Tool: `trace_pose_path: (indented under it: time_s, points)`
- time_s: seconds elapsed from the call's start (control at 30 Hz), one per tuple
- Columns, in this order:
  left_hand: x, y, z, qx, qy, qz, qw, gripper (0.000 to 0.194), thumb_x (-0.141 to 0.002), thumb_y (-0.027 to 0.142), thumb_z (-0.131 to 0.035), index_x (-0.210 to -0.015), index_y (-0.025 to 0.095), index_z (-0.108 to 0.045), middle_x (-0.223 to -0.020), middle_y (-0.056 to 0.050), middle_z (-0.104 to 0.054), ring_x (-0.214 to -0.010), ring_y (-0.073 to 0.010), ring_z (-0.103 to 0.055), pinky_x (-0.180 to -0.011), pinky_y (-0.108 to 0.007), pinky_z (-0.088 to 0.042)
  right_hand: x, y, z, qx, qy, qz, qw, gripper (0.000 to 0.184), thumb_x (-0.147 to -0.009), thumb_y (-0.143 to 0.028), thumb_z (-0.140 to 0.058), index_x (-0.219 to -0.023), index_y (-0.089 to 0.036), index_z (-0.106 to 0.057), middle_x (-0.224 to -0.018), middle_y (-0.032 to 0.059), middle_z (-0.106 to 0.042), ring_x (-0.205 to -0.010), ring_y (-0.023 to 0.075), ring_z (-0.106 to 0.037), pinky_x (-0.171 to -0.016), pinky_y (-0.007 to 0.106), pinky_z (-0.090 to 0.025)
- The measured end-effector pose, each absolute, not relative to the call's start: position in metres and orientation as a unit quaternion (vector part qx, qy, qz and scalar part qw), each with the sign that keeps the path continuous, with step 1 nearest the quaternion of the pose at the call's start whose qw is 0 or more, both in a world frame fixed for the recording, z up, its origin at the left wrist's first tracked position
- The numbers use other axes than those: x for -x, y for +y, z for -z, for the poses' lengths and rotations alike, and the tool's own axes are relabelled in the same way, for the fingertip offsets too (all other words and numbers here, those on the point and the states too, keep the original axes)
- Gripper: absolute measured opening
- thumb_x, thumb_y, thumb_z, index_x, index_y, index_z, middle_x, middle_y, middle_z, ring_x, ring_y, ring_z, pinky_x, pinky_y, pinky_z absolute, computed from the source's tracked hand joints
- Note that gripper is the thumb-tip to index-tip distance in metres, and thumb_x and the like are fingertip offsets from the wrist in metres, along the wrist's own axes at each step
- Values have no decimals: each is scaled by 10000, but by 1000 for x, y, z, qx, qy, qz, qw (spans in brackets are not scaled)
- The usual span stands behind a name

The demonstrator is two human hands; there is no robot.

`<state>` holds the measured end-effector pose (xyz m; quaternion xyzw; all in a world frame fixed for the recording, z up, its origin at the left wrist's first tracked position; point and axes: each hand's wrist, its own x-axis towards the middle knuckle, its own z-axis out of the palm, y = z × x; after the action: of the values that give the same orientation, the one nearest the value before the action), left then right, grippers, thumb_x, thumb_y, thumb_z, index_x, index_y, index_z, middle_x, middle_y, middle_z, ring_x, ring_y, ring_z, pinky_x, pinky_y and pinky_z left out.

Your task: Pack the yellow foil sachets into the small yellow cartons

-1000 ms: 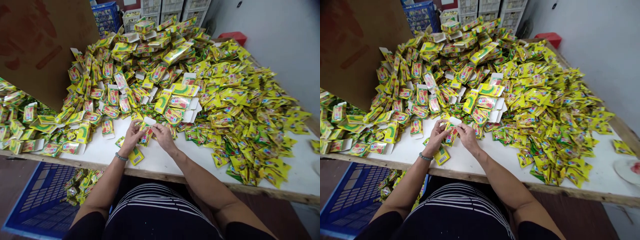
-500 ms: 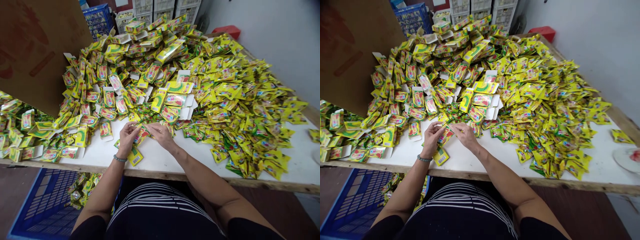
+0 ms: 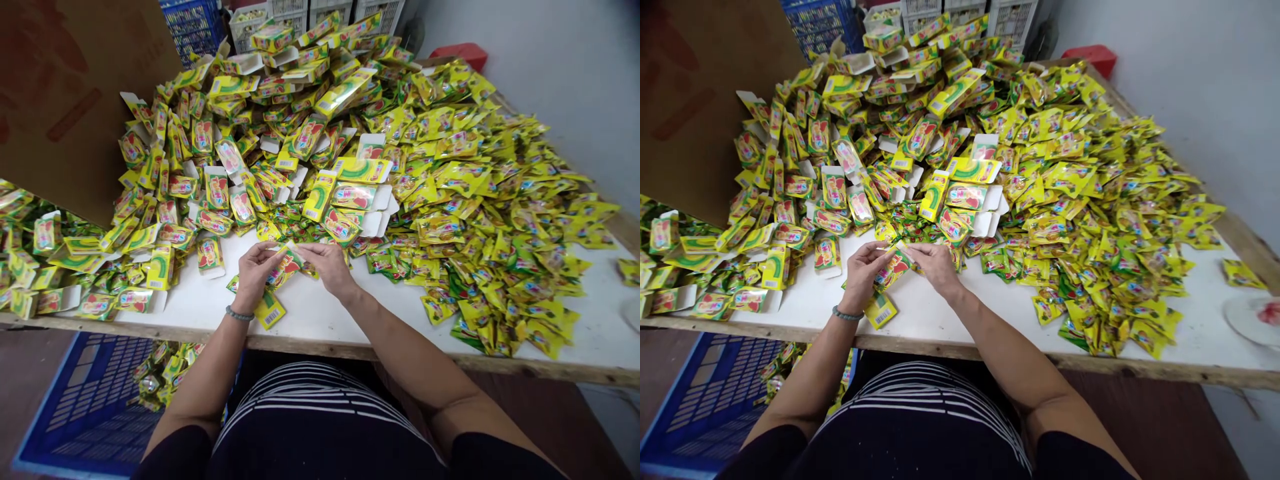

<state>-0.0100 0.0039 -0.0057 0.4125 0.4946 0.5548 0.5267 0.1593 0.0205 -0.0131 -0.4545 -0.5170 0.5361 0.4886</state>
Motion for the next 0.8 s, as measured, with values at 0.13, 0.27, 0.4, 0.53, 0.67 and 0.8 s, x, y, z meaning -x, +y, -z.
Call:
trace_pose_path:
  time_s: [0.13, 0.27, 0.4, 0.53, 0.67, 0.8]
  points:
    - [10, 2, 2, -409, 491, -556, 531, 422, -629, 370, -895, -961, 175, -722, -719, -3, -738, -648, -126, -672, -637, -238, -521, -168, 26, 15, 444, -542, -545, 460, 259, -750, -429, -768, -939, -259, -818, -949, 24, -796, -877, 246, -729, -875, 441, -583]
    - [11, 1, 0, -393, 493, -556, 542, 400, -645, 374, -884, -956, 178, -728, -738, -5, -736, -657, -129, -668, -642, -246, -523, -172, 21, 10, 408, -644, -476, 439, 243, -843, -435, -681, -989, -290, -810, -1031, 35, -785, -1016, 252, -697, -969, 466, -540]
    - [13, -1, -2, -374, 482, -568, 552, 343, -658, 353, -875, -920, 180, -737, -709, 2, -720, -617, -111, -638, -612, -231, -508, -165, 7, 8, 373, -714, -384, 452, 338, -936, -405, -582, -1200, -269, -744, -1185, 76, -741, -1110, 251, -642, -1035, 479, -484]
    - [11, -1, -4, -352, 471, -585, 559, 340, -649, 352, -878, -903, 177, -734, -722, 4, -720, -631, -107, -638, -632, -230, -513, -152, -4, 10, 368, -713, -361, 475, 413, -996, -435, -491, -1328, -259, -662, -1256, 89, -708, -1170, 255, -615, -1072, 480, -448]
    - [5, 3, -4, -329, 476, -595, 558, 381, -621, 368, -888, -909, 184, -719, -710, 8, -704, -624, -116, -629, -627, -251, -508, -143, -7, 11, 376, -710, -370, 467, 537, -1028, -529, -348, -1476, -277, -507, -1409, 79, -609, -1290, 259, -538, -1108, 483, -417]
    - [34, -7, -23, -353, 527, -582, 509, 401, -609, 399, -881, -915, 197, -719, -666, 7, -683, -568, -118, -587, -581, -268, -473, -138, -9, 18, 334, -772, -349, 412, 648, -1011, -580, -348, -1566, -246, -345, -1522, 109, -493, -1389, 289, -433, -1142, 532, -371]
